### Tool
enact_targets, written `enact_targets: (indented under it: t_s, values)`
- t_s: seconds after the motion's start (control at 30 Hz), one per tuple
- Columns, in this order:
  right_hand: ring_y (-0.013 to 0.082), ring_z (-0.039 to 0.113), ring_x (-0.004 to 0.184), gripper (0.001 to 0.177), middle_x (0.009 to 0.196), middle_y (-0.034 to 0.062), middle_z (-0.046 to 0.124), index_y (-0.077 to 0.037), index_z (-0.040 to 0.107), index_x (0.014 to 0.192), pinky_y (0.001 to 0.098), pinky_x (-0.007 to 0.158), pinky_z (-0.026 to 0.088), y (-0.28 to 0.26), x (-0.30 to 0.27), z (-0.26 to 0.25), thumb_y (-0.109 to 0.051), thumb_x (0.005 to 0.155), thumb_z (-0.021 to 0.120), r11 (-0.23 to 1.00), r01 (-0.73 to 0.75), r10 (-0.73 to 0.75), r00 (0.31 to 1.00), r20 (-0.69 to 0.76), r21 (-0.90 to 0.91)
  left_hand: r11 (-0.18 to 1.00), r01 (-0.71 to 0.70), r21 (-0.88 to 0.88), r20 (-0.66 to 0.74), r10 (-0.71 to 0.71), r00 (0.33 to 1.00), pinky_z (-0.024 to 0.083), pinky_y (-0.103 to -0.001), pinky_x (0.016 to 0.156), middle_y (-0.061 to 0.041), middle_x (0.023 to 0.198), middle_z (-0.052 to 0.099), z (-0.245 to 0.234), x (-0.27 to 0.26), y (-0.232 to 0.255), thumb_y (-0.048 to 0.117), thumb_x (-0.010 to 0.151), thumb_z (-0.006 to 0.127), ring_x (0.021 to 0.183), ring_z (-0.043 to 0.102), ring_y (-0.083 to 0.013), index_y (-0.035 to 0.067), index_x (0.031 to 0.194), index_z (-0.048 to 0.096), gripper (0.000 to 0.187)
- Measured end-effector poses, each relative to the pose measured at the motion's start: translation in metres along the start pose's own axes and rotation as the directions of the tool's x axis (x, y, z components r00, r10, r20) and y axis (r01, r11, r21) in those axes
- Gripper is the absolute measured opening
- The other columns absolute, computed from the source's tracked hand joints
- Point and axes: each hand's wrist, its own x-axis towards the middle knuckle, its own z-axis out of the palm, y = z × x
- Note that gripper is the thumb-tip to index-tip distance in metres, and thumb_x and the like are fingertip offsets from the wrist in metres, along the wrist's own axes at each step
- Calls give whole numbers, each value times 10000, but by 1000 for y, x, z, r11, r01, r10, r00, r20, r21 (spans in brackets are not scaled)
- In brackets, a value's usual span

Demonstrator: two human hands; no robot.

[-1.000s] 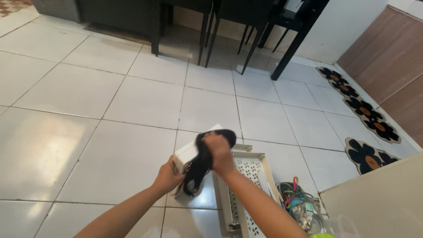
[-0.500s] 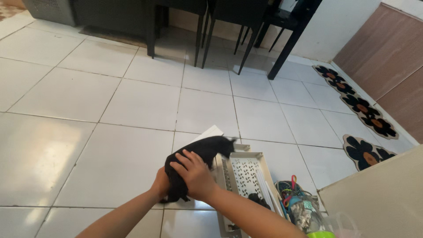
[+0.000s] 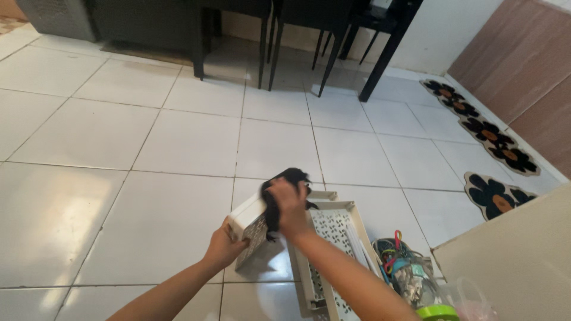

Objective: The person sits on a tiled floor and wipes a white perforated plastic tray with a dark cloth. They hold the tray in one hand and rub its surfaces with the cloth in the other, turning the tray to clean different sides.

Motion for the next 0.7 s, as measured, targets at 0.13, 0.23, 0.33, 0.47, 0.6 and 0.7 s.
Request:
enact_targets:
  t_s: [0.13,0.23,0.33,0.47,0.6,0.7]
  values:
    - [385,463,1420,511,1430,172,560,-65,609,1294,641,1205,205,-65,-19,-2,-284,844,717,970,137,-160,981,106,201,988,-19,152,-36,24,999,566,-373,916,-131,1181,702,2,3,-16,119,736,835,1118,690,-253,70,1343,436,727]
    - [381,467,1426,443,1444,149,570,-105,629,1284,621,1211,225,-82,-18,-7,-263,878,704,953,174,-208,971,116,249,974,-220,52,32,218,975,602,-368,873,-136,1137,781,-1,4,-25,122,861,752,1069,756,-255,54,1226,633,389]
    - [345,467,1428,437,1425,123,582,-128,634,1281,615,1219,220,-65,-14,-4,-192,850,661,962,137,-167,980,112,235,965,-1,261,-46,14,999,568,-378,897,-174,1139,737,1,9,-26,182,822,828,1101,693,-296,36,1312,511,602]
    - [305,466,1423,561,1407,109,602,-122,638,1268,622,1220,211,-1,0,16,-11,723,560,989,-21,12,998,64,147,999,33,-32,-23,-34,999,597,-399,865,-105,1178,740,1,8,-18,37,718,701,1054,742,-261,110,1397,504,710]
    - [316,501,1365,466,1381,122,612,-93,602,1312,566,1169,265,73,9,35,-60,850,549,971,-238,237,971,24,38,1000,-27,-5,-55,27,998,551,-379,940,-117,1203,719,-4,1,2,68,706,791,1114,694,-237,91,1350,534,693]
    - [318,577,1265,393,1306,139,639,-87,578,1326,495,1091,411,110,11,43,-183,946,537,570,-723,761,644,81,391,996,-53,72,-117,62,991,567,-380,904,-159,1126,725,-11,-2,30,118,710,788,1028,717,-261,55,1335,538,677]
